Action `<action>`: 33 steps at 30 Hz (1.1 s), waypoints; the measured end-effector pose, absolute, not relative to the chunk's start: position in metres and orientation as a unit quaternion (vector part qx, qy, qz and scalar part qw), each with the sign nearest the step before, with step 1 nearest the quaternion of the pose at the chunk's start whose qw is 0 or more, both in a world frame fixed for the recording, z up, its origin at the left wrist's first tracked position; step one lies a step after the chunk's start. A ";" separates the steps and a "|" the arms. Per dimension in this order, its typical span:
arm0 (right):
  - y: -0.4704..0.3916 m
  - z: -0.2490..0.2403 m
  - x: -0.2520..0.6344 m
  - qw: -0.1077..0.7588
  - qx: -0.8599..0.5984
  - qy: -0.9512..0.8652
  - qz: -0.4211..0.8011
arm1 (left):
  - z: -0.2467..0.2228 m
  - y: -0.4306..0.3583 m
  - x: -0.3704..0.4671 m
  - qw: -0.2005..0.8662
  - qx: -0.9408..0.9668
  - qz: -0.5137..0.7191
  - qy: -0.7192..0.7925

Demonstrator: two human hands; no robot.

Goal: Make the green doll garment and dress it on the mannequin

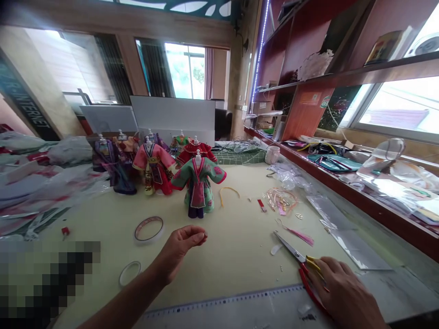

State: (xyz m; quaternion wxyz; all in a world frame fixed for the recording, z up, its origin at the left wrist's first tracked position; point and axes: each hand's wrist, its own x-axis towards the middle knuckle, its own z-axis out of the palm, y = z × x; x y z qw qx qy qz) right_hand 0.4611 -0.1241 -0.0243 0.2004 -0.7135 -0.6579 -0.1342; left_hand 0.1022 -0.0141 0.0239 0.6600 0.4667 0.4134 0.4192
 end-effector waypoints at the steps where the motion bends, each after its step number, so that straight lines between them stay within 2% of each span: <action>1: -0.115 -0.017 0.447 0.213 -0.691 -0.680 -0.119 | 0.026 -0.010 0.106 0.655 0.476 0.414 0.415; 3: -0.092 -0.001 0.405 0.282 -0.642 -0.711 -0.057 | 0.028 -0.003 0.115 0.651 0.489 0.405 0.415; 6: -0.049 0.019 0.334 0.382 -0.554 -0.727 0.136 | 0.029 0.005 0.123 0.648 0.495 0.411 0.407; 9: -0.012 0.026 0.285 0.439 -0.482 -0.696 0.302 | 0.028 0.011 0.124 0.640 0.492 0.436 0.398; 11: 0.003 0.023 0.271 0.464 -0.464 -0.669 0.348 | 0.026 0.014 0.122 0.631 0.488 0.449 0.403; 14: 0.010 0.017 0.267 0.496 -0.451 -0.653 0.353 | 0.022 0.016 0.117 0.613 0.492 0.453 0.420; 20: 0.006 0.013 0.266 0.537 -0.450 -0.654 0.286 | 0.014 0.016 0.116 0.522 0.580 0.455 0.429; 29: 0.006 -0.006 0.258 0.533 -0.476 -0.663 0.223 | 0.008 0.010 0.119 0.412 0.658 0.461 0.430; 33: 0.007 -0.017 0.255 0.539 -0.475 -0.662 0.213 | -0.003 0.007 0.116 0.368 0.628 0.486 0.484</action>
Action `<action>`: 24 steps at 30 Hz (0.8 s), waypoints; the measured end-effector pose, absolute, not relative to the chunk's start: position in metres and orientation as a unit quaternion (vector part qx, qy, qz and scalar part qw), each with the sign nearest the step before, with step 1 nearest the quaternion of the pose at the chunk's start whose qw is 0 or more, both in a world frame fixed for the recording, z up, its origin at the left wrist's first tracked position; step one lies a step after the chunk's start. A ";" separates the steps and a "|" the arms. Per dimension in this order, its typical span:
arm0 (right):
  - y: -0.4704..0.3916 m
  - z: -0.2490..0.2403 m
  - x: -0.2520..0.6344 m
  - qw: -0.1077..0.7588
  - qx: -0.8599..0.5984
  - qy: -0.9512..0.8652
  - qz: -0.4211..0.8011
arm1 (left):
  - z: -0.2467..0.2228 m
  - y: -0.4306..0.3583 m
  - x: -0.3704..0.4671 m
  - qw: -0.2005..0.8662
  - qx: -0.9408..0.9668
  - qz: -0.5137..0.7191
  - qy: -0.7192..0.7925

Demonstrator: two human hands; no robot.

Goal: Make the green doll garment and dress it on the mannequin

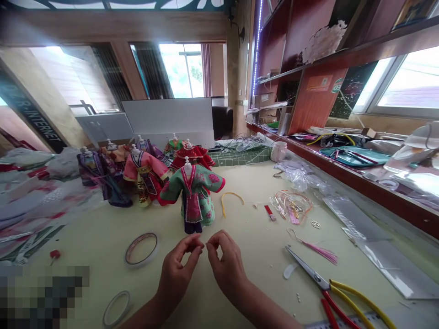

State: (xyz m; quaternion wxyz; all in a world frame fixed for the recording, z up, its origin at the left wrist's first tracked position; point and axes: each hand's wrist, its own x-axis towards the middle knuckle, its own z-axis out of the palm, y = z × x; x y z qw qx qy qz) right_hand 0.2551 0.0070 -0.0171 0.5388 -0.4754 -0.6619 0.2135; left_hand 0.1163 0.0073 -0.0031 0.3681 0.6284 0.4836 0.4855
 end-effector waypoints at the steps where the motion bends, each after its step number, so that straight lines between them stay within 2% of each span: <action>1: 0.008 -0.019 0.256 0.542 -0.478 -0.658 0.212 | -0.004 0.008 0.114 0.357 0.614 0.493 0.502; 7: 0.023 -0.016 0.264 0.584 -0.476 -0.611 0.243 | 0.011 0.025 0.099 0.196 0.625 0.555 0.513; 14: 0.071 0.014 0.252 0.624 -0.423 -0.597 0.274 | 0.035 0.050 0.108 0.080 0.653 0.573 0.488; 24: 0.101 0.019 0.236 0.640 -0.397 -0.581 0.308 | 0.045 0.090 0.119 0.095 0.611 0.605 0.501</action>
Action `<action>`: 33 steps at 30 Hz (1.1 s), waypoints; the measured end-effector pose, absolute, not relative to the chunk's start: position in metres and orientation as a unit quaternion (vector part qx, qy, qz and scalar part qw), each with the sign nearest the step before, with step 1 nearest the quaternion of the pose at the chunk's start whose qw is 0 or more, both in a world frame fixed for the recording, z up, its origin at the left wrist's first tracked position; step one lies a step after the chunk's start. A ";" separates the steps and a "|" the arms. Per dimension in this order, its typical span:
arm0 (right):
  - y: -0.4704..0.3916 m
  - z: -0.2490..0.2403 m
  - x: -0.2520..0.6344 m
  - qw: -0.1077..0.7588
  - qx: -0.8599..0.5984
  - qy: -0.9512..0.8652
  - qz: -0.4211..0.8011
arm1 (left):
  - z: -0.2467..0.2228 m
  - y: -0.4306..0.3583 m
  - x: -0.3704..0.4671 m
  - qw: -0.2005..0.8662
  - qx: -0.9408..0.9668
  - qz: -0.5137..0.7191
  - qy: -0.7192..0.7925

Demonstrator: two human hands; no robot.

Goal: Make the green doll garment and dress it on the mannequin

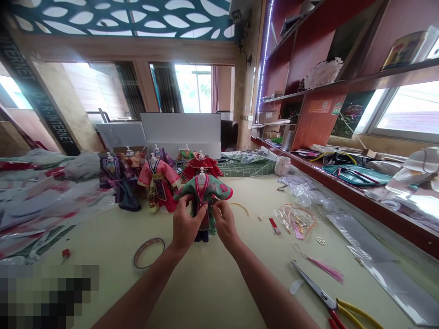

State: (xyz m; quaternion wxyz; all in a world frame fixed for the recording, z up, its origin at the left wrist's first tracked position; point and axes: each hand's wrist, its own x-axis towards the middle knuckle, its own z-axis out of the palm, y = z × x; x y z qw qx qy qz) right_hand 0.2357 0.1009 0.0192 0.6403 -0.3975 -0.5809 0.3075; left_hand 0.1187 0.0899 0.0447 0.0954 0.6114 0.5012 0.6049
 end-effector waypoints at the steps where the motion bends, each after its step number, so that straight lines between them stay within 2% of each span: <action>1: 0.100 0.018 0.236 0.640 -0.398 -0.581 0.307 | 0.046 0.091 0.117 0.104 0.605 0.611 0.499; 10: 0.090 0.016 0.240 0.644 -0.408 -0.573 0.301 | 0.051 0.098 0.097 0.180 0.568 0.643 0.482; 14: 0.089 0.016 0.236 0.654 -0.412 -0.557 0.303 | 0.048 0.085 0.101 0.155 0.539 0.671 0.485; 18: 0.091 0.014 0.233 0.659 -0.410 -0.547 0.313 | 0.047 0.077 0.110 0.082 0.588 0.637 0.491; 20: 0.091 0.012 0.232 0.661 -0.407 -0.544 0.317 | 0.048 0.080 0.112 0.081 0.602 0.625 0.490; 27: 0.092 0.009 0.234 0.669 -0.402 -0.536 0.322 | 0.051 0.099 0.099 0.171 0.549 0.646 0.502; 33: 0.094 0.009 0.236 0.672 -0.401 -0.530 0.326 | 0.052 0.089 0.100 0.331 0.487 0.633 0.503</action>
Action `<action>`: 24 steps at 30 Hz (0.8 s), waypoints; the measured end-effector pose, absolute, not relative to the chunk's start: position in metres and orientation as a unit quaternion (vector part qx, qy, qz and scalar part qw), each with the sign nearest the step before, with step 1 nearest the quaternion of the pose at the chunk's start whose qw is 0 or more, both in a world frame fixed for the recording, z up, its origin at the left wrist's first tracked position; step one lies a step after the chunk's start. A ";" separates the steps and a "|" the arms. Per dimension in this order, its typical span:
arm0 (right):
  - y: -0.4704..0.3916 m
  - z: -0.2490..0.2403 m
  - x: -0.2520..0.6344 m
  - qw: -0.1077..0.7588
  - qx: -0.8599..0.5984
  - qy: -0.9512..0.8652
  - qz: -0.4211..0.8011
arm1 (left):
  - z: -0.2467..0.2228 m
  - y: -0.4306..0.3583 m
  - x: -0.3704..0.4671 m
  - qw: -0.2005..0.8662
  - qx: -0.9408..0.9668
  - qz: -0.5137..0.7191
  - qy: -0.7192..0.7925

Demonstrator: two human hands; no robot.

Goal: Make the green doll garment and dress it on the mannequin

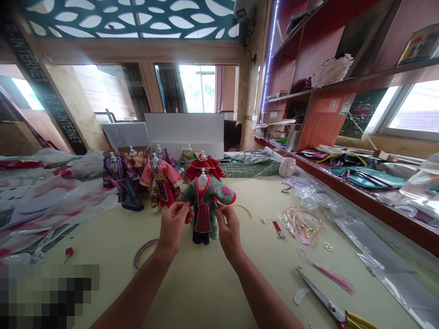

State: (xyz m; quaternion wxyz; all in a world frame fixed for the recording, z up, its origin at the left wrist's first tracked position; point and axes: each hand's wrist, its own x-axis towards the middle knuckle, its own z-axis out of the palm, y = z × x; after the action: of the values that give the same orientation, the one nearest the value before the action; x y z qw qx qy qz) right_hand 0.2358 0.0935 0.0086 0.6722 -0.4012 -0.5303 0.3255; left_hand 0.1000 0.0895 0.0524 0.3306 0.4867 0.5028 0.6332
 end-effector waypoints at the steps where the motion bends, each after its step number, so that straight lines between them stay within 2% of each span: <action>1: 0.093 0.008 0.236 0.673 -0.401 -0.530 0.326 | 0.053 0.084 0.103 0.355 0.483 0.624 0.501; 6: 0.091 0.009 0.235 0.673 -0.405 -0.527 0.325 | 0.050 0.059 0.121 0.455 0.474 0.588 0.470; 12: 0.088 0.012 0.233 0.676 -0.402 -0.526 0.323 | 0.047 0.065 0.126 0.445 0.426 0.639 0.460; 24: 0.085 0.016 0.234 0.671 -0.413 -0.533 0.310 | 0.058 0.078 0.138 0.499 0.343 0.689 0.399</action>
State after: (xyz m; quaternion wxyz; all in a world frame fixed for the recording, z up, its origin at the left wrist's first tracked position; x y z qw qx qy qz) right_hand 0.2339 0.0852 0.0160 0.6705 -0.4127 -0.5330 0.3098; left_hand 0.1381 0.0776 0.0581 0.4993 0.3429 0.3986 0.6887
